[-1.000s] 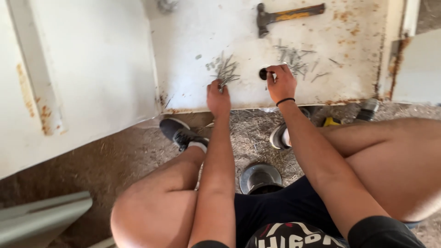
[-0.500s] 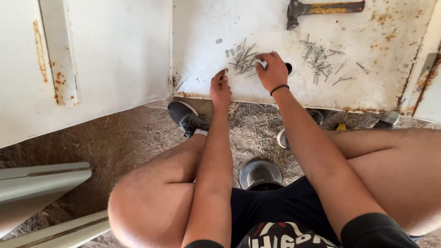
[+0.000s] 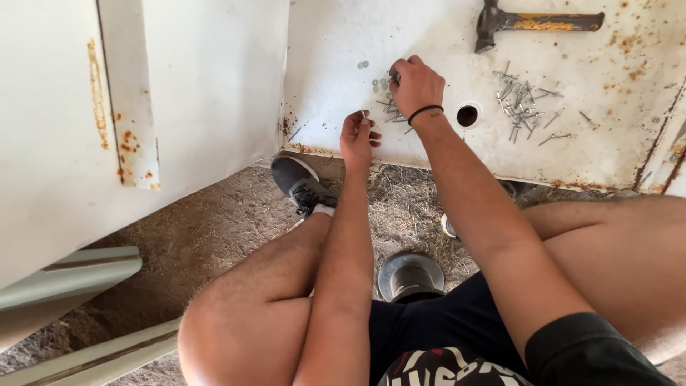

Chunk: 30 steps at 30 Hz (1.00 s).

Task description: Sorting and inspecting a pile of nails and screws on a metal surface

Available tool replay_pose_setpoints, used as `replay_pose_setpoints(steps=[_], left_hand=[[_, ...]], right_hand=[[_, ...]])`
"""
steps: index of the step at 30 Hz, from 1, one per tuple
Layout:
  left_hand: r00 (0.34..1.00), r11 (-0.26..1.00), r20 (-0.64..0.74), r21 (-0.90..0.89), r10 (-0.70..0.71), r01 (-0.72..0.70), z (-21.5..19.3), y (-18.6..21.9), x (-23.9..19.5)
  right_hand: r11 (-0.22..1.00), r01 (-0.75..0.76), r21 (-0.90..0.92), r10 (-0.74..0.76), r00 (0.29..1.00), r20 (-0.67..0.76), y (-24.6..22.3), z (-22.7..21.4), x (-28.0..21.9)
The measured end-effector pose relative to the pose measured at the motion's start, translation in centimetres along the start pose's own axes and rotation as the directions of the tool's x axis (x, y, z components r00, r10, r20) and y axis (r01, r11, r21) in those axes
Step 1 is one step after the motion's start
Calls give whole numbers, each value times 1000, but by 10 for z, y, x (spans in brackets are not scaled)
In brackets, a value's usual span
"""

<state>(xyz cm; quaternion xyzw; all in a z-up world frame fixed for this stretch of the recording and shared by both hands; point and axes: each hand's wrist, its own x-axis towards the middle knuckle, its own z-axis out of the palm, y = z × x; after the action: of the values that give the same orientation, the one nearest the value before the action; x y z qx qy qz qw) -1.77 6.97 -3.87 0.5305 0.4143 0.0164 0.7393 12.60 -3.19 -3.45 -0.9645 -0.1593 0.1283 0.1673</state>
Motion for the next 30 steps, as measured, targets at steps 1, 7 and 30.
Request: replay_pose_setpoints(steps=[1, 7, 30], left_hand=[[1000, 1000, 0, -1, -2, 2, 0, -1, 2], [997, 997, -3, -8, 72, -72, -3, -18, 6], [883, 895, 146, -55, 445, -442, 21, 15, -31]], right_hand=[[1000, -1, -2, 1, 1000, 2, -5, -6, 1], [862, -93, 498, 91, 995, 28, -17, -39, -8], [206, -64, 976, -9, 998, 67, 12, -46, -92]])
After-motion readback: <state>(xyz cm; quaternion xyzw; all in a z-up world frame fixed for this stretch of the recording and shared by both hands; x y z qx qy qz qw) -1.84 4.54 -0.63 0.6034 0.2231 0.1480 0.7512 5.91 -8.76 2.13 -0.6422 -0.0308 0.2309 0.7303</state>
